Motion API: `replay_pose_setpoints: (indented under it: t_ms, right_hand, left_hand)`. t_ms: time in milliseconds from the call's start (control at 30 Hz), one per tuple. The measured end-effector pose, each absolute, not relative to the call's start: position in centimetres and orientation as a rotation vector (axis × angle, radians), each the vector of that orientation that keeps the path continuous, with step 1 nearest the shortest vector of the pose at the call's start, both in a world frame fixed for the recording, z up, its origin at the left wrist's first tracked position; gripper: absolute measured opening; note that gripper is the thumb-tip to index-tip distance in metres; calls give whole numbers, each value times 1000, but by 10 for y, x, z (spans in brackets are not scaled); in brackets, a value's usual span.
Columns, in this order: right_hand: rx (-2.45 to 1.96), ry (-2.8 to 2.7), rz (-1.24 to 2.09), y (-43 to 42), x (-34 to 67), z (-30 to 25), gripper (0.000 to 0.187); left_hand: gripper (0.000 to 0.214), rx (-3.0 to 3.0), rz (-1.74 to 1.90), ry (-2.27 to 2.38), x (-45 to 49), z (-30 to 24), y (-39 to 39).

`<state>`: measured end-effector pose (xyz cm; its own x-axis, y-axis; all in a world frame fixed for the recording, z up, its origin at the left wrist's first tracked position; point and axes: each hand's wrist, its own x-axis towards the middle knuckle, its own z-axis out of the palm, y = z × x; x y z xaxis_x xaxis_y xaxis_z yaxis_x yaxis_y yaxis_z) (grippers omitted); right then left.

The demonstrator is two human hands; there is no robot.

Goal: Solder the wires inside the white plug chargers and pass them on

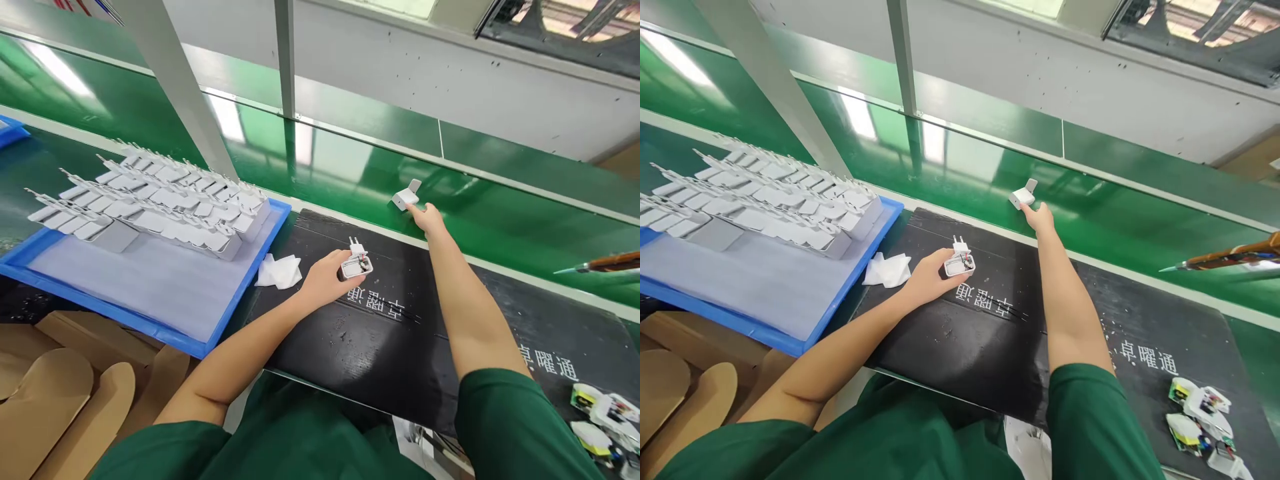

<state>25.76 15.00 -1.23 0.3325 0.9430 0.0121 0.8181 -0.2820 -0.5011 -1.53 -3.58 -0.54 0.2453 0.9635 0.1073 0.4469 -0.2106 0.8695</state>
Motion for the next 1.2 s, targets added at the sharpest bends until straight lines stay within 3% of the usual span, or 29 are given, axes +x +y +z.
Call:
replay_pose_setpoints:
  t_ms: [100, 200, 533, 800, 1000, 1200]
  right_hand:
    - [-2298, -1433, 407, 175, 238, -11, 44]
    - [-2327, -1405, 396, 185, 220, -14, 39]
    - [-1940, -1606, 426, 166, 174, -27, 72]
    - [-1669, -1831, 528, 63, 221, 1, 53]
    - [-1634, -1871, 572, -12, 248, -13, 45]
    - [-1593, -1840, 672, -24, 242, -25, 56]
  left_hand:
    - [39, 1860, 805, 1445, -20, -11, -26]
    - [35, 1914, 683, 1471, -23, -15, -19]
    - [28, 1847, 669, 1370, -27, -19, -8]
    - [21, 1946, 672, 1384, -27, -10, -17]
    - [21, 2014, 468, 1327, -27, -6, -23]
    - [31, 1947, 490, 1193, -29, -6, -18]
